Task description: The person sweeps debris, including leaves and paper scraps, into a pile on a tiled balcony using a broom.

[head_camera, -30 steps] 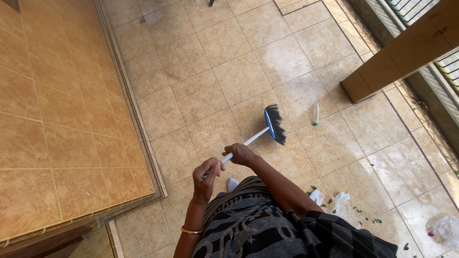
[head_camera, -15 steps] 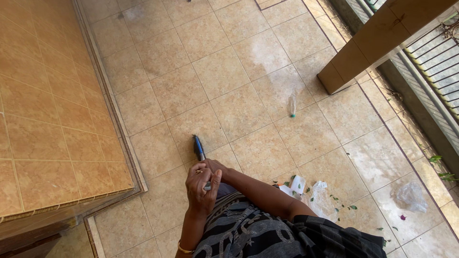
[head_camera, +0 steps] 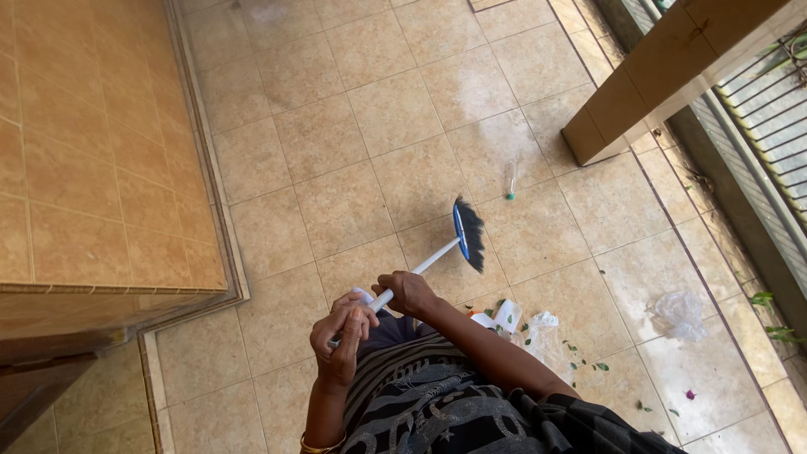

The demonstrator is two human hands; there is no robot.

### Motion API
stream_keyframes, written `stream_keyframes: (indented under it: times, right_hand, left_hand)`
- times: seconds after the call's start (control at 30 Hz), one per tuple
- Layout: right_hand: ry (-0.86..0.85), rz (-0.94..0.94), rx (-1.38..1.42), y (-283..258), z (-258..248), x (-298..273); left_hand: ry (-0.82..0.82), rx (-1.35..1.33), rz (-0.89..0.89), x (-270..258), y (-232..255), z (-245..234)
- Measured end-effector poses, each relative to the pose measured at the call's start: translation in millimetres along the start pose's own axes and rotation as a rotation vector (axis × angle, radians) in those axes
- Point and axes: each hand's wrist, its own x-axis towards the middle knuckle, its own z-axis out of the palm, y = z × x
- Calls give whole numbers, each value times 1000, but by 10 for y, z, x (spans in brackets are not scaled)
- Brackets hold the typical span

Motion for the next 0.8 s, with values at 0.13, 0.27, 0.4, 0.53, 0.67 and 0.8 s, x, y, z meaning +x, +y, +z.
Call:
stream_keyframes:
  times: [0.13,0.27,0.4,0.53,0.67,0.8]
  right_hand:
    - [-97,-41,67,-755,-67,-132]
    - [-223,-168,209,-1030,95,-337]
    - [-323,-214,452,-619,720,-314]
    - [-445,102,444,-3,1255,-603]
    - [-282,-94,152,204,1410,-994]
    - [-51,-217,-27,-339,1487,-1350]
  left_hand:
    - [52,151,45,-277,689,-85]
    - [94,305,158,-593,946,20]
    - [110,507,181,-828,548,119]
    - [95,508,39,-1239,-12,228]
    - [74,307,22,-1836,-215,-49]
    - [102,115,-272,-2364,52,-348]
